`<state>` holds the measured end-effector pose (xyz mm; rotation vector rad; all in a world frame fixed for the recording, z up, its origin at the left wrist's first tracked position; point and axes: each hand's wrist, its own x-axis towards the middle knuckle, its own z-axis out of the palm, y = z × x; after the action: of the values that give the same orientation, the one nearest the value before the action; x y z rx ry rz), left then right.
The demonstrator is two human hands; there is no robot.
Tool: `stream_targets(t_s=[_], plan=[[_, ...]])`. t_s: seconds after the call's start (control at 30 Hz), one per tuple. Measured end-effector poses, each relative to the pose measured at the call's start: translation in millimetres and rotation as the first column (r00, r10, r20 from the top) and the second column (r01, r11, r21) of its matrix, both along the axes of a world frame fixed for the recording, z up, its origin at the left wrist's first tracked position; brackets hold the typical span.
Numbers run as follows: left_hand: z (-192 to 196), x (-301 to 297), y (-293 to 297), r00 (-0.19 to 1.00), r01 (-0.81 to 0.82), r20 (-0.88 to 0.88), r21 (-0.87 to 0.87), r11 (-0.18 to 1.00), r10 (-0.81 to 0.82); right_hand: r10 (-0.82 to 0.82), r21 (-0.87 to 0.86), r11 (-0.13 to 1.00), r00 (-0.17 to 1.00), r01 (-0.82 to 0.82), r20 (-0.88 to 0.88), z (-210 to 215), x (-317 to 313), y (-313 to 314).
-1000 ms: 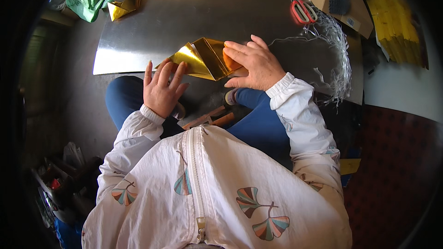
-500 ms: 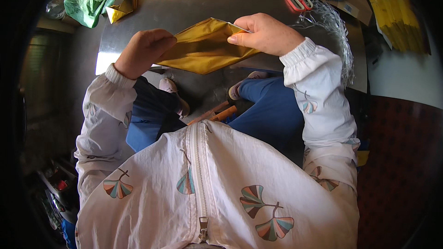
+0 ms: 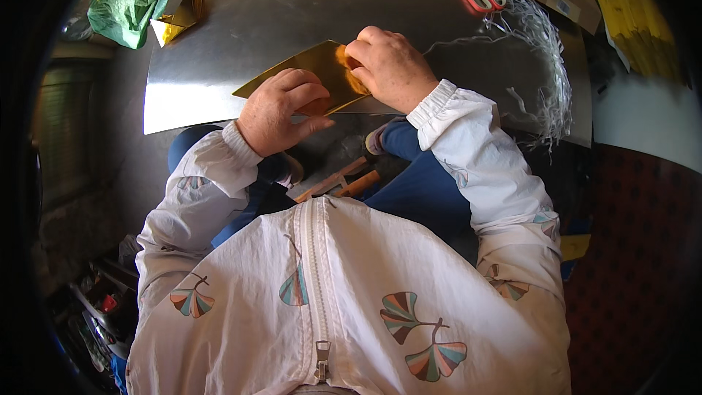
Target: The person folds a gold-colored sheet of paper into a triangular shape by hand on a metal table. They repeatedly crease and adjust the folds to form a compact origami-like object.
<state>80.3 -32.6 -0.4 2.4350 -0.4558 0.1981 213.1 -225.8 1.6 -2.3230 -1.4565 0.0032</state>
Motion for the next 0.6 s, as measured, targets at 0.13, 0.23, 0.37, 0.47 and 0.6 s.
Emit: stream_targets(t_s=[0.13, 0.23, 0.37, 0.47, 0.6], plan=[[-15, 2, -12, 0.989, -0.139, 0.061, 0.036, 0.99, 0.137, 0.124, 0.069, 0.99, 0.992, -0.126, 0.034, -3, -9, -7], [-18, 2, -15, 0.98, -0.174, 0.1, 0.034, 0.984, 0.17, 0.194, 0.01, 0.981, 0.98, -0.195, 0.045, 3, -13, -21], [-8, 1, -18, 0.978, -0.18, 0.117, 0.067, 0.981, 0.171, 0.227, -0.022, 0.974, 0.969, -0.226, 0.099, 4, -11, -25], [-1, -1, -19, 0.983, -0.177, 0.068, 0.1, 0.979, 0.17, 0.242, -0.035, 0.97, 0.959, -0.24, 0.149, 1, -9, -22], [-2, -2, -20, 0.969, -0.225, 0.115, 0.054, 0.973, 0.218, 0.254, -0.031, 0.967, 0.957, -0.252, 0.14, 5, 0, -18]])
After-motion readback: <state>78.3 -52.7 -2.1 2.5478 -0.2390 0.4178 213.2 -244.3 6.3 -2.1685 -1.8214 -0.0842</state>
